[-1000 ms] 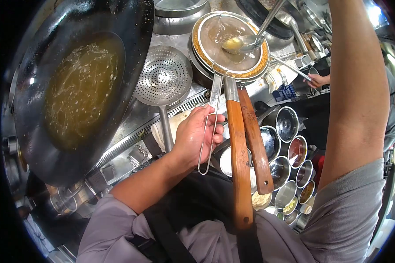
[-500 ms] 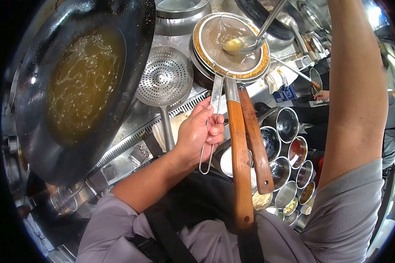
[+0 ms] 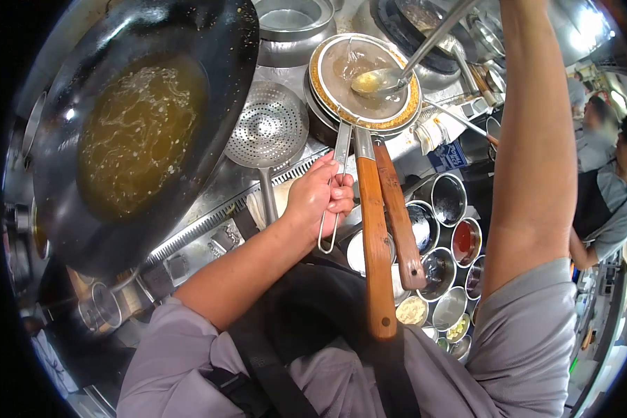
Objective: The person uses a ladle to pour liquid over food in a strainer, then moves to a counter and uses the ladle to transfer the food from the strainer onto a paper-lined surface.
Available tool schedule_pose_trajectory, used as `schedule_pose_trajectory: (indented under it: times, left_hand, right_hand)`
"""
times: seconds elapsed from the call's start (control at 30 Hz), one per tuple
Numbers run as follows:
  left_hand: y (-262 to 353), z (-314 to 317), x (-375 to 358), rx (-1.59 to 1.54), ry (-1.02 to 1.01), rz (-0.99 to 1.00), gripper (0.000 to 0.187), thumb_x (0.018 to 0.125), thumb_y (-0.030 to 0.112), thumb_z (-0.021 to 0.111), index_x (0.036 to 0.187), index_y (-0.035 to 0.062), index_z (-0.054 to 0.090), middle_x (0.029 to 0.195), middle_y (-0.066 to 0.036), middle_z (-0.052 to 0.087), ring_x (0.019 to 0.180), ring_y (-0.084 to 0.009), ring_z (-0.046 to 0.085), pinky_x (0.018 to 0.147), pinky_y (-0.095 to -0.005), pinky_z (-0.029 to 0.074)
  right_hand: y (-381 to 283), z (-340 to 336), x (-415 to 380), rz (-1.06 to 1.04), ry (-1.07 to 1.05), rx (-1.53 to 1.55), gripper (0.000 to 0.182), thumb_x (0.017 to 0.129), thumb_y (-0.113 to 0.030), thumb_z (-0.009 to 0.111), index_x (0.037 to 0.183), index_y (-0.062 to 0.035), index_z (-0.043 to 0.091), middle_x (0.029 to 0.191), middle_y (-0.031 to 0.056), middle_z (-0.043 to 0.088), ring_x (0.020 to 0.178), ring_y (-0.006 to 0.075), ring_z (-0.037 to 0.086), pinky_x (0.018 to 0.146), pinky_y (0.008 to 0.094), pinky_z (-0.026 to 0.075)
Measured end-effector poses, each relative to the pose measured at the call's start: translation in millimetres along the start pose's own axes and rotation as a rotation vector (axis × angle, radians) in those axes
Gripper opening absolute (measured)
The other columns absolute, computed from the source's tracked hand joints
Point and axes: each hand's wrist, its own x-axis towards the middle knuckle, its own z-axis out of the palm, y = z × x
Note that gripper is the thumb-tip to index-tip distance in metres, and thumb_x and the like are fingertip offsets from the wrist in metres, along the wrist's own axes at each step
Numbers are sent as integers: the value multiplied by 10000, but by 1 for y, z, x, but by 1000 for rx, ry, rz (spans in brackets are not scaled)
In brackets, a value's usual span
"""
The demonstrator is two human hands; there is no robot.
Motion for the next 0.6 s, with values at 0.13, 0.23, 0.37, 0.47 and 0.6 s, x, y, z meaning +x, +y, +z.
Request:
schedule_pose_trajectory:
  times: [0.13,0.23,0.37,0.47,0.6]
  left_hand:
    - [-5,-3,2,9,-13,29,383,1046,88,495,1394,190,371,862,-124,541,561,-85,415,410,-202,308]
    - [-8,-4,4,34,-9,38,356,1047,96,489,1370,199,385,860,-130,548,546,-87,415,401,-203,311]
    - [-7,-7,4,46,5,31,343,1052,133,488,1377,220,424,829,-94,540,537,-92,395,410,-225,315]
    - [-10,-15,5,51,-32,38,329,1053,134,488,1366,219,431,833,-95,543,532,-90,390,409,-227,311]
    - [-12,-22,3,76,-27,55,306,1053,126,502,1327,236,423,867,-120,552,543,-105,404,398,-222,300]
  right_hand:
    - [-35,-56,-44,40,-44,146,367,1035,-389,492,815,-96,519,584,12,441,487,153,431,467,312,361]
    - [-36,-109,-61,33,23,198,319,1011,-301,430,801,-70,500,640,67,465,574,203,461,585,369,421]
    - [-58,-130,-104,-76,133,242,290,971,-199,435,743,-29,496,607,99,463,514,206,469,532,347,466]
    - [-78,-130,-104,-80,180,254,302,957,-225,410,736,-38,496,601,101,458,512,214,464,545,385,472]
    - [-125,-121,-71,-189,-36,357,319,927,-278,415,715,-60,509,604,100,464,536,233,466,603,444,466]
